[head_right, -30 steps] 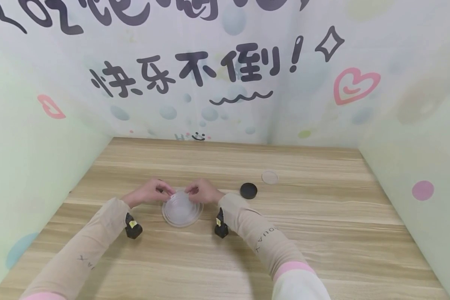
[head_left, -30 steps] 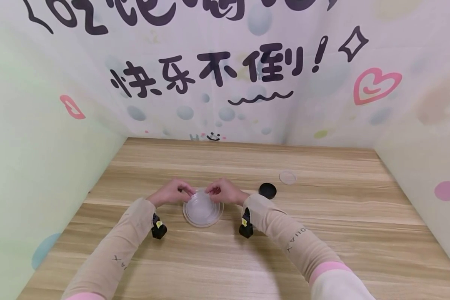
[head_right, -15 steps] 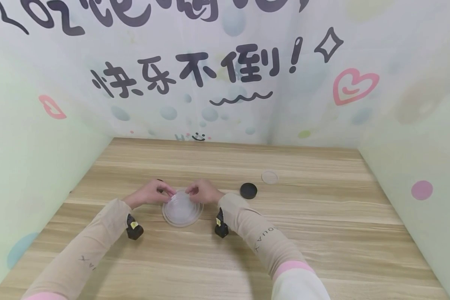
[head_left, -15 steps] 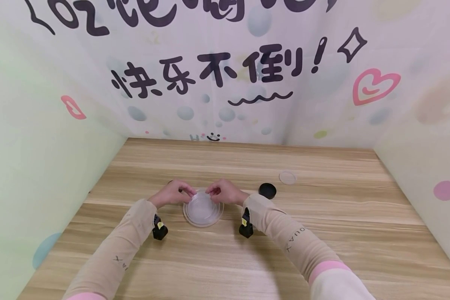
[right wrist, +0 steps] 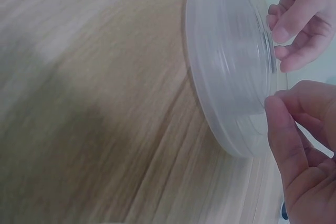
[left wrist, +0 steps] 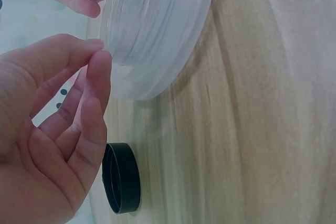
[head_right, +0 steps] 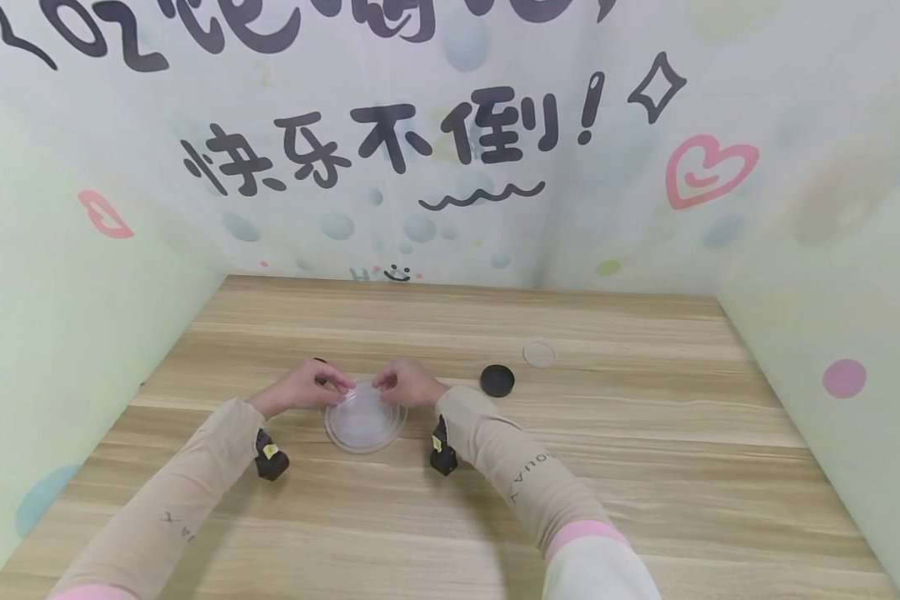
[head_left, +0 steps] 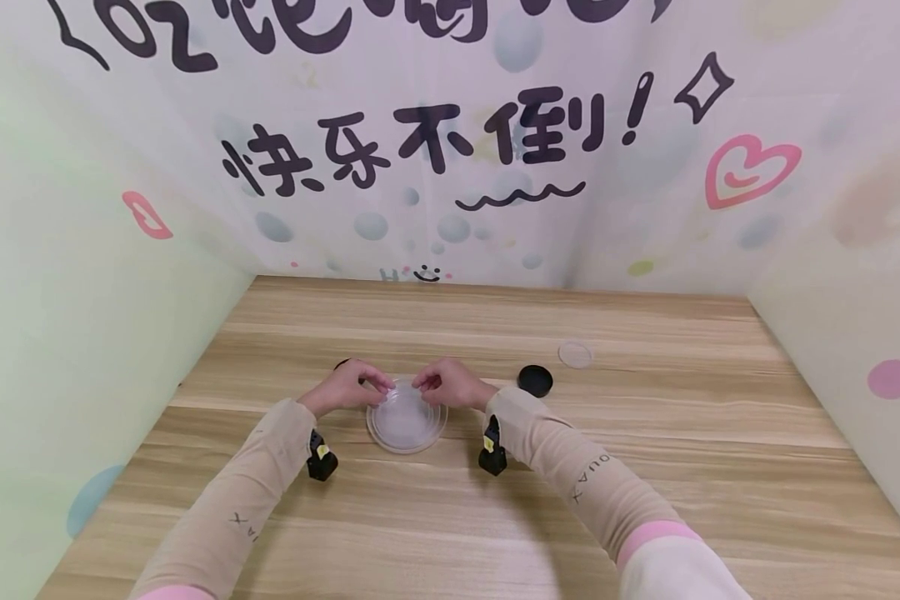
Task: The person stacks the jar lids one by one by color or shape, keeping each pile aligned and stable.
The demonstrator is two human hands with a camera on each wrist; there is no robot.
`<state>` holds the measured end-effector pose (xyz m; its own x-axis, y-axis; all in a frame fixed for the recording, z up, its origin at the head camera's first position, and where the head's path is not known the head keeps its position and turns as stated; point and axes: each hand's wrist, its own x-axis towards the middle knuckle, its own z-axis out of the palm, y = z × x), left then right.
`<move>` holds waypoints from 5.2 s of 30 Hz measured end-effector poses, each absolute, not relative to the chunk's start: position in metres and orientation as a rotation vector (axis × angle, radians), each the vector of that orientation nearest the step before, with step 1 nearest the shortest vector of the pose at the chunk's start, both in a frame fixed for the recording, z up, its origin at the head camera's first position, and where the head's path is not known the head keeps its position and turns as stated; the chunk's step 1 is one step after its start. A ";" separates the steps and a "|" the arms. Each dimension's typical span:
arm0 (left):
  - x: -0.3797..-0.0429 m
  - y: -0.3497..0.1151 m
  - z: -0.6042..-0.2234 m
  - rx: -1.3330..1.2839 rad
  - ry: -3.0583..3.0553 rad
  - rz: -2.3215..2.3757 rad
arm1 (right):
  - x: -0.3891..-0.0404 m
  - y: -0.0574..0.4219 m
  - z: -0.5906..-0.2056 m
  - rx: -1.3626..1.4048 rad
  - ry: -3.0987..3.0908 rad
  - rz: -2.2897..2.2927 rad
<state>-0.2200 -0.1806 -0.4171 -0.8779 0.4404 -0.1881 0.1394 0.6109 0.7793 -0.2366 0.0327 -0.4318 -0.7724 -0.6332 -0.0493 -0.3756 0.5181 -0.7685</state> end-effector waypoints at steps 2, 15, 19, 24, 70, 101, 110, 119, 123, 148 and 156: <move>-0.220 -0.181 -0.418 0.462 2.478 1.156 | -0.236 0.033 -0.431 -0.841 2.442 -1.112; -0.222 -0.180 -0.417 0.515 2.513 1.179 | -0.237 0.049 -0.425 -0.955 2.432 -1.119; -0.221 -0.174 -0.412 0.476 2.538 1.186 | -0.237 0.060 -0.419 -0.951 2.445 -1.125; -0.220 -0.164 -0.405 0.538 2.543 1.214 | -0.235 0.074 -0.414 -0.911 2.457 -1.108; -0.220 -0.040 -0.427 0.747 2.331 1.283 | -0.210 0.174 -0.443 -0.833 2.552 -1.202; -0.217 -0.028 -0.432 0.605 2.265 1.124 | -0.198 0.179 -0.455 -0.664 2.477 -1.275; -0.216 -0.028 -0.433 0.541 2.247 1.138 | -0.199 0.178 -0.457 -0.645 2.495 -1.247; -0.218 -0.027 -0.435 0.537 2.238 1.163 | -0.197 0.177 -0.455 -0.497 2.447 -1.316; -0.219 -0.027 -0.435 0.527 2.245 1.154 | -0.198 0.177 -0.455 -0.505 2.451 -1.322; -0.231 -0.042 -0.418 0.511 2.327 1.198 | -0.217 0.164 -0.433 -0.630 2.546 -1.286; -0.234 -0.051 -0.406 0.465 2.383 1.209 | -0.228 0.154 -0.423 -0.622 2.542 -1.284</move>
